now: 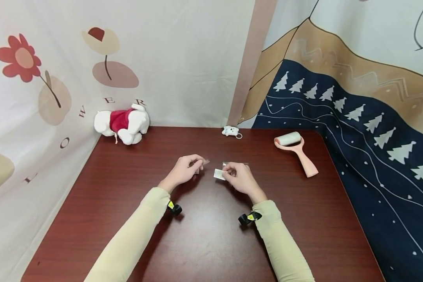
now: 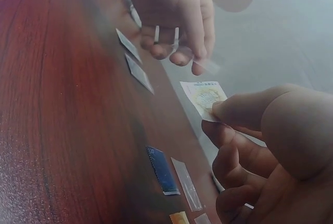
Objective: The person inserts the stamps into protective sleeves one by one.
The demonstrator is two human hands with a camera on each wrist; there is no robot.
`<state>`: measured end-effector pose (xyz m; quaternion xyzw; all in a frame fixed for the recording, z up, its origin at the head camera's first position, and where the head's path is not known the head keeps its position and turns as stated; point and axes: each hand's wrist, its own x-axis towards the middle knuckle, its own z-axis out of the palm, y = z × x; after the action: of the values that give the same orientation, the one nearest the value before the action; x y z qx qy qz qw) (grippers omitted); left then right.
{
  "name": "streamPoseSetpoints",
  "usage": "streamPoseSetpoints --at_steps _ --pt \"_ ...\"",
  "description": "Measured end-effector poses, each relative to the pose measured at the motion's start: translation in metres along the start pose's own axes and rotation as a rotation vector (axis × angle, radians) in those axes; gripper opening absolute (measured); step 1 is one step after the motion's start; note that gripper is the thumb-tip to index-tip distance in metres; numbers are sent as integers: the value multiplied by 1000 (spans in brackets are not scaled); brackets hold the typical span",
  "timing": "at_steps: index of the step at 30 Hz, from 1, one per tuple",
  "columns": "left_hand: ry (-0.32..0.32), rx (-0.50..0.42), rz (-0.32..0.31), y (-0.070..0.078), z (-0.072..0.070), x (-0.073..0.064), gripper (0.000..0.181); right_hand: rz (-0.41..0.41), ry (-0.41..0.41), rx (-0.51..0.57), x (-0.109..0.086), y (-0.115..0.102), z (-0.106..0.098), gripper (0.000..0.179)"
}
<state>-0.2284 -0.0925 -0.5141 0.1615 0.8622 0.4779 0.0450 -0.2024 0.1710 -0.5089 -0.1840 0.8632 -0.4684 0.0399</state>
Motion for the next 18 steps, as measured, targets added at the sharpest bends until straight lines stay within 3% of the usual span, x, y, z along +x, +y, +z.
streamPoseSetpoints --at_steps 4,8,18 --pt "-5 20 -12 1 -1 -1 27 -7 1 5 0 -3 -1 4" --pt "-3 35 30 -1 -2 -2 31 -16 18 3 1 -6 -3 4" --pt "27 17 69 1 -2 -7 21 -84 136 -9 3 -15 -5 3"
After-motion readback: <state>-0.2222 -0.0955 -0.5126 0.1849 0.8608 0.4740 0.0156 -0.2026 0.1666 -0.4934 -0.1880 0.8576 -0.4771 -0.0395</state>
